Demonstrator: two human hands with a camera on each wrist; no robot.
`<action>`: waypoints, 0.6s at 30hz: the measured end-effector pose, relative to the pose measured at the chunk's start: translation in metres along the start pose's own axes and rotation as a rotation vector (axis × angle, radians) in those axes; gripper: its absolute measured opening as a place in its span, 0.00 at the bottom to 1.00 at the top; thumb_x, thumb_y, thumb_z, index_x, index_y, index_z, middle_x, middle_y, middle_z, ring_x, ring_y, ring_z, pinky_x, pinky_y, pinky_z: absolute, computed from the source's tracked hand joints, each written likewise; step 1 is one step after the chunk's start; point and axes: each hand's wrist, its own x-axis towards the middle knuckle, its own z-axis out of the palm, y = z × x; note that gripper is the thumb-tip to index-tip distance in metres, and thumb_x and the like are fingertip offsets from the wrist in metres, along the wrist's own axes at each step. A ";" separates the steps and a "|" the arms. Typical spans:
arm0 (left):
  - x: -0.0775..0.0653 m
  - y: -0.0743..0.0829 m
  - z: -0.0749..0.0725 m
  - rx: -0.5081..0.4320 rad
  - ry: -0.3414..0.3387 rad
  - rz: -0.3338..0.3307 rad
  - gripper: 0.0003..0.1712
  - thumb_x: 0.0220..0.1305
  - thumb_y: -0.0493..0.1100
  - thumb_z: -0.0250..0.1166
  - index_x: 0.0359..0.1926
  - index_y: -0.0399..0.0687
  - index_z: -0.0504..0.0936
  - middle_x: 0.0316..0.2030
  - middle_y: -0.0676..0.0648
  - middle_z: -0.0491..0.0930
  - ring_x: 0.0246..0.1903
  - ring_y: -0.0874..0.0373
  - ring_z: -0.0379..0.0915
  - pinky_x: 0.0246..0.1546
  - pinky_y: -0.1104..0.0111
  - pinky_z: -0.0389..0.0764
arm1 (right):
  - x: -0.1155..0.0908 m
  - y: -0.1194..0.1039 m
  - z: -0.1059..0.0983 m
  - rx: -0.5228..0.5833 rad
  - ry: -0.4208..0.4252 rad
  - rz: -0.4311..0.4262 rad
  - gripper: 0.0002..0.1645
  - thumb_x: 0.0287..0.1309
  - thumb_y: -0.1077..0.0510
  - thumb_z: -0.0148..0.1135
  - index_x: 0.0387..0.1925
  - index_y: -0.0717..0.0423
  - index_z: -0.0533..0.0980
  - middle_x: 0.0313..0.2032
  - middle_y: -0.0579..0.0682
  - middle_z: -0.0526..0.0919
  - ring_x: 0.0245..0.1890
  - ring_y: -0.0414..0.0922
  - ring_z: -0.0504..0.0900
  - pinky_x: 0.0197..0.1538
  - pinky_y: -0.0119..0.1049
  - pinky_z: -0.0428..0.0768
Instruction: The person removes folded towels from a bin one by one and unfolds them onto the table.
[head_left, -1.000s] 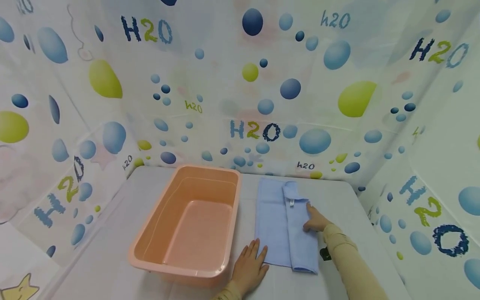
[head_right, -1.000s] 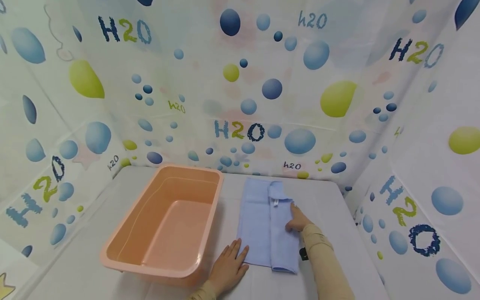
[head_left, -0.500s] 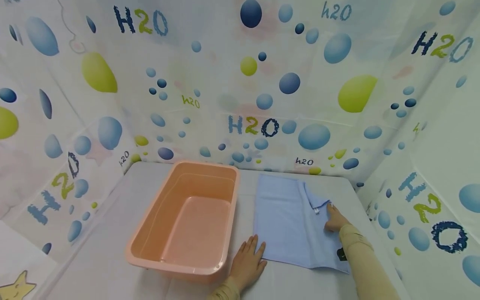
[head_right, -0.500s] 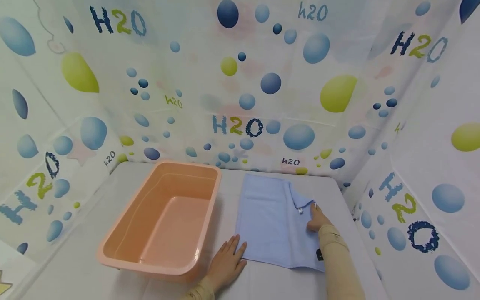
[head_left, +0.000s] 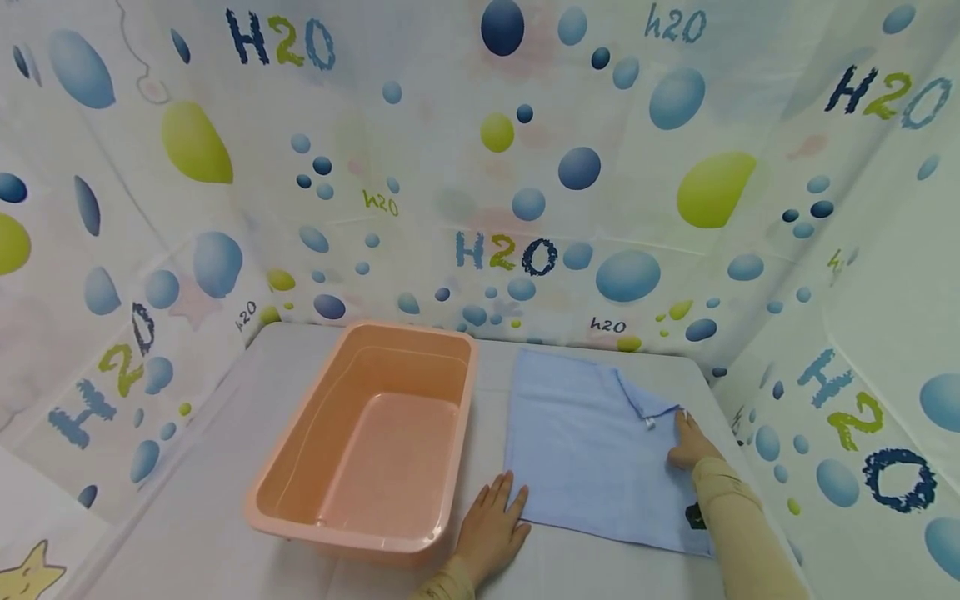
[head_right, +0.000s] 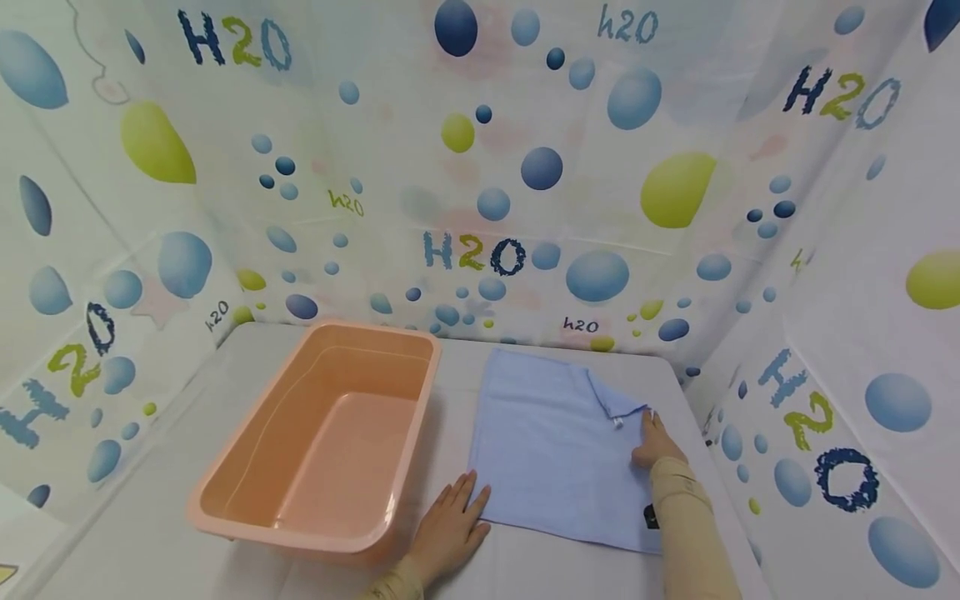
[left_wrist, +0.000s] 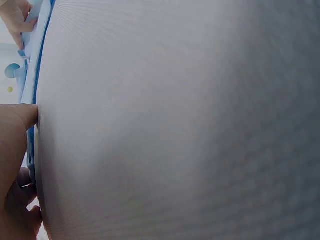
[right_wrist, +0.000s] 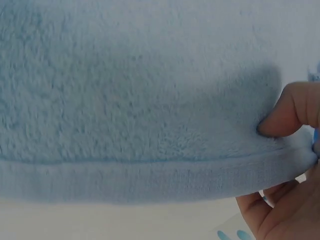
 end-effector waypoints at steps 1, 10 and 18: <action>0.000 0.000 0.000 0.000 -0.002 -0.001 0.28 0.64 0.58 0.53 0.63 0.55 0.71 0.64 0.42 0.67 0.65 0.50 0.64 0.64 0.60 0.66 | 0.000 0.001 0.001 -0.008 0.010 0.006 0.54 0.41 0.65 0.51 0.68 0.75 0.36 0.67 0.77 0.34 0.67 0.72 0.39 0.68 0.62 0.47; 0.000 0.000 0.003 -0.002 0.013 -0.001 0.28 0.64 0.57 0.53 0.63 0.55 0.71 0.64 0.42 0.67 0.65 0.50 0.64 0.64 0.60 0.66 | -0.005 -0.023 0.008 -0.052 0.286 0.058 0.38 0.50 0.60 0.50 0.63 0.72 0.56 0.60 0.77 0.57 0.55 0.76 0.61 0.51 0.66 0.68; 0.000 -0.001 0.004 -0.015 -0.015 -0.006 0.29 0.65 0.58 0.51 0.64 0.55 0.69 0.65 0.42 0.66 0.66 0.50 0.62 0.65 0.60 0.64 | 0.002 -0.047 0.012 0.045 0.386 -0.097 0.20 0.53 0.57 0.53 0.45 0.65 0.75 0.54 0.71 0.71 0.50 0.71 0.67 0.47 0.63 0.69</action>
